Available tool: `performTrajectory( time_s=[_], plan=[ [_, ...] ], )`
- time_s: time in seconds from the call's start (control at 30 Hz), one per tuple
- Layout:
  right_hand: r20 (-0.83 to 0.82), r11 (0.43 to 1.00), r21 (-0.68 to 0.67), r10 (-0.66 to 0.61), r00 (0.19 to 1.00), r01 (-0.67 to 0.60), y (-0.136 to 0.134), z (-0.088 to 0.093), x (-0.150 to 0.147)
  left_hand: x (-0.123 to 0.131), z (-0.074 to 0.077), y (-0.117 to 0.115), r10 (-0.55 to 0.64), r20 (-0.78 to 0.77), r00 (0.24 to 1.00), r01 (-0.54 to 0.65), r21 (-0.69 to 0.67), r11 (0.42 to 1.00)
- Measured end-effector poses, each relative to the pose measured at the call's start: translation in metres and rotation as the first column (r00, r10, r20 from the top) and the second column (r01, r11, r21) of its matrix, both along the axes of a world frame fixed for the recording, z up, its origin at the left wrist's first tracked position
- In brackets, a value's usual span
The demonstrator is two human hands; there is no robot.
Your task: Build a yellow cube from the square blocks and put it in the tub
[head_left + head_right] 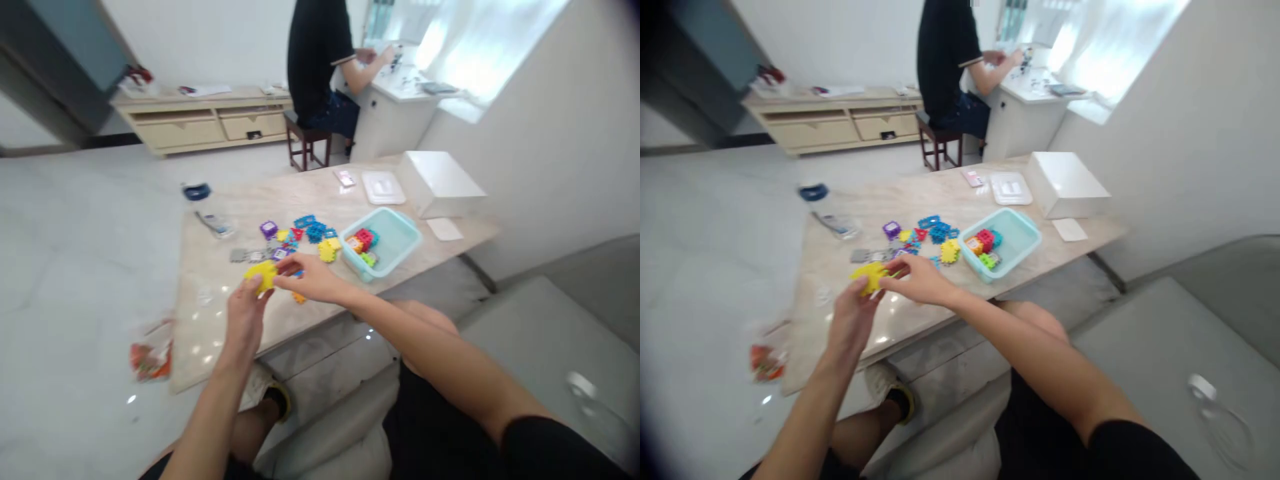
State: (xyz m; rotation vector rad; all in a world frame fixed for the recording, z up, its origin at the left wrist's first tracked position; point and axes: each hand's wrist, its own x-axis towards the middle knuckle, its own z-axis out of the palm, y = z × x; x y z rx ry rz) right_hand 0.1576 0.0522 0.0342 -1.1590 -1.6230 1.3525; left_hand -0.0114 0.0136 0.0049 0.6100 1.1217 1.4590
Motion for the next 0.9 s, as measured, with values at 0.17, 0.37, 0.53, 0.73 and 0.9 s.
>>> performTrajectory(
  time_s=[0.17, 0.37, 0.53, 0.73, 0.9],
  plan=[
    [-0.083, 0.993, -0.120, -0.031, 0.996, 0.021, 0.014, -0.007, -0.005, -0.001, -0.003, 0.013, -0.012, 0.009, 1.000, 0.012, 0.007, 1.000],
    [-0.211, 0.978, -0.207, -0.077, 0.974, 0.032, 0.010, -0.010, -0.014, 0.007, 0.006, 0.006, -0.025, 0.007, 1.000, 0.025, 0.044, 0.999],
    [-0.245, 0.972, -0.231, -0.098, 0.964, 0.040, 0.010, -0.009, -0.017, 0.011, 0.010, 0.006, -0.010, -0.012, 1.000, 0.011, 0.064, 0.998],
    [-0.252, 0.971, -0.233, -0.110, 0.962, 0.050, 0.011, -0.009, -0.014, 0.010, 0.010, 0.007, -0.023, -0.007, 1.000, 0.023, 0.019, 1.000],
    [-0.224, 0.972, -0.209, -0.152, 0.963, 0.105, 0.016, -0.011, -0.009, 0.009, 0.018, 0.013, -0.119, 0.125, 0.985, 0.120, -0.003, 0.993]
  ],
)
